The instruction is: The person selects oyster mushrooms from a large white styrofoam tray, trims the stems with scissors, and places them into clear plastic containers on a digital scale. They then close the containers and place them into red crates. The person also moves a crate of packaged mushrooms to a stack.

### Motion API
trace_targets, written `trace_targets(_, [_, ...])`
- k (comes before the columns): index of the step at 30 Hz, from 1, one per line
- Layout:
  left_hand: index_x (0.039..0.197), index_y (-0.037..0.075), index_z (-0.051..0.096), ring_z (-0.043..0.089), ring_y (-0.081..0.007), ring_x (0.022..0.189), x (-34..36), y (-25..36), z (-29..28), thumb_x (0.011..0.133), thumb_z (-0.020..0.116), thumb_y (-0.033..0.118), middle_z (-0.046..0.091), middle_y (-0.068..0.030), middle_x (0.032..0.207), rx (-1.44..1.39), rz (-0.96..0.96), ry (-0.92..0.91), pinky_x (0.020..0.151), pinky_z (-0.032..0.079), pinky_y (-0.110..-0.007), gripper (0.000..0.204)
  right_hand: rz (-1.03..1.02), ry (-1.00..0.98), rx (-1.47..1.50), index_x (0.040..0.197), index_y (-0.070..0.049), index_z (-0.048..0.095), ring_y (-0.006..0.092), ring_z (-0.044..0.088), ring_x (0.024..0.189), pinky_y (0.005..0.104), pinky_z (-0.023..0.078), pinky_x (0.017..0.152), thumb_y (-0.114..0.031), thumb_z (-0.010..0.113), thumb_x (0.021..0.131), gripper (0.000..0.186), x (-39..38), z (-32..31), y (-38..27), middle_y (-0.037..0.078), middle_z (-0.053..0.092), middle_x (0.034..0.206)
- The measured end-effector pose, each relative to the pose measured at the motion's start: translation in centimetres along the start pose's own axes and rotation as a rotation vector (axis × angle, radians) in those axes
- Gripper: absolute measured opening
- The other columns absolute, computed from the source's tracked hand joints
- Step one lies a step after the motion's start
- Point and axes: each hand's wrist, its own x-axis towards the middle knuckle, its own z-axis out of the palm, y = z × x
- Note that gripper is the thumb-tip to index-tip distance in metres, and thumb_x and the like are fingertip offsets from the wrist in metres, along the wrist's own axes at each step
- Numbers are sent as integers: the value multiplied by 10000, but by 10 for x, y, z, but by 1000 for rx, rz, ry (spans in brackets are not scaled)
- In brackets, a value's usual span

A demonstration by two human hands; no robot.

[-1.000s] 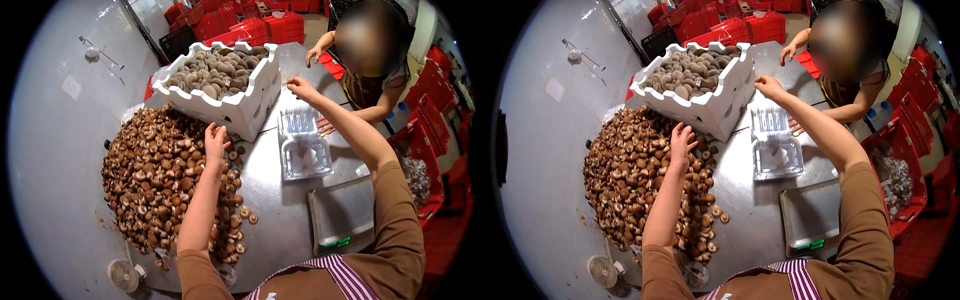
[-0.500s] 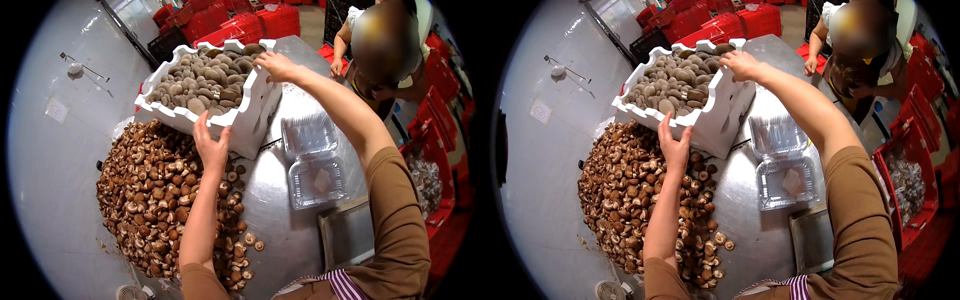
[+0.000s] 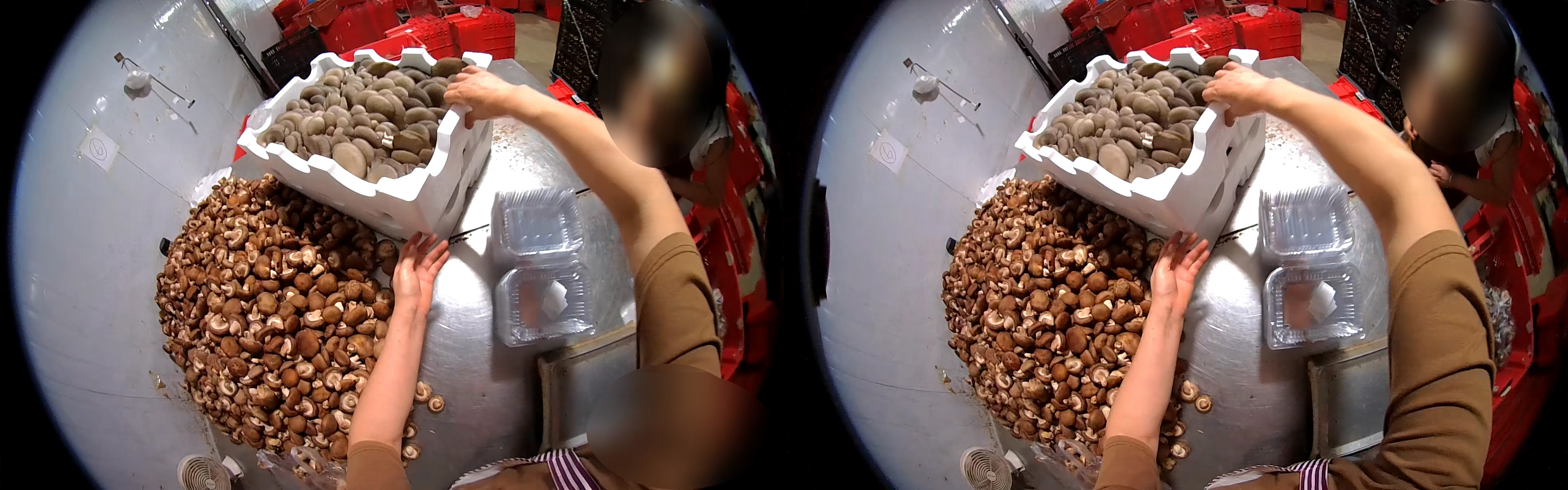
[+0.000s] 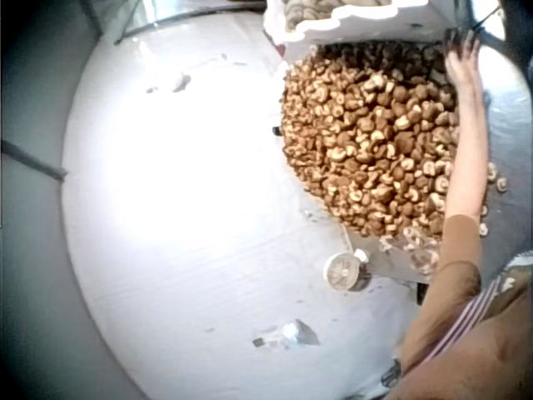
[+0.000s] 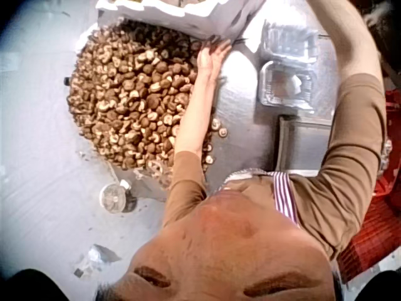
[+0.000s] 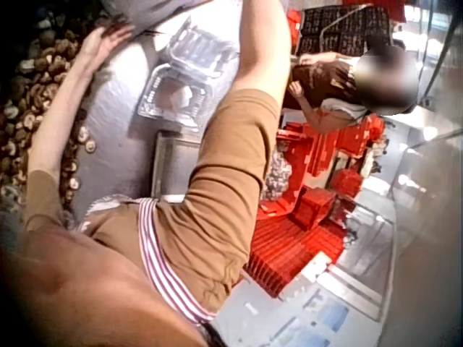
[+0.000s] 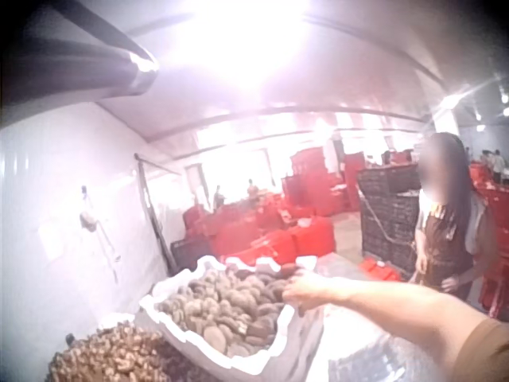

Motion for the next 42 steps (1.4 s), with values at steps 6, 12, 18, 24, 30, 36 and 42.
trace_targets(6, [1149, -83, 583, 576, -405, 1181, 29, -9, -30, 960, 506, 72, 619, -249, 1189, -535, -80, -163, 1055, 477, -490, 257, -55, 59, 63, 894, -111, 625, 275, 596, 1016, 420, 368, 1025, -340, 833, 650, 393, 4, -46, -21, 52, 653, 916])
trace_targets(12, [1296, 17, 537, 548, -332, 1213, 55, 23, 30, 972, 531, 318, 591, -124, 1295, -761, -21, -208, 1013, 464, -531, 442, -167, 161, 199, 857, -84, 634, 316, 598, 971, 416, 401, 994, -301, 808, 660, 342, 9, -80, -75, 79, 638, 873])
trace_targets(18, [1291, 31, 537, 553, -315, 1197, 92, 73, 15, 975, 515, 356, 593, -115, 1286, -657, 129, -75, 1007, 460, -520, 454, -320, 203, 333, 850, -51, 610, 296, 618, 877, 418, 443, 880, -375, 802, 682, 412, 33, -87, -178, 100, 618, 845])
trace_targets(24, [1276, 34, 541, 557, -309, 1181, 57, 83, -23, 978, 509, 358, 596, -111, 1268, -618, 164, -22, 998, 464, -513, 442, -327, 330, 431, 847, -67, 526, 265, 595, 811, 374, 423, 797, -349, 796, 699, 417, 21, -110, -254, 81, 554, 840])
trace_targets(30, [1262, 37, 545, 562, -303, 1165, -25, 47, -58, 980, 502, 361, 599, -108, 1251, -542, 118, 104, 989, 468, -505, 431, -382, 325, 384, 823, -74, 510, 218, 552, 746, 349, 428, 732, -231, 677, 684, 268, -60, -147, -323, 64, 514, 799])
trace_targets(36, [1247, 40, 549, 566, -297, 1149, -146, 7, -93, 983, 495, 363, 602, -105, 1234, -465, 61, 268, 980, 472, -498, 420, -397, 361, 463, 803, -75, 497, 203, 512, 711, 302, 419, 708, -213, 603, 701, 201, -154, -186, -393, 42, 458, 766])
trace_targets(42, [1232, 43, 554, 570, -291, 1132, -268, -26, -121, 986, 488, 365, 605, -102, 1217, -426, 52, 442, 971, 476, -491, 410, -358, 315, 688, 818, -77, 520, 204, 534, 752, 323, 420, 718, -198, 671, 711, 221, -222, -200, -441, 51, 481, 792])
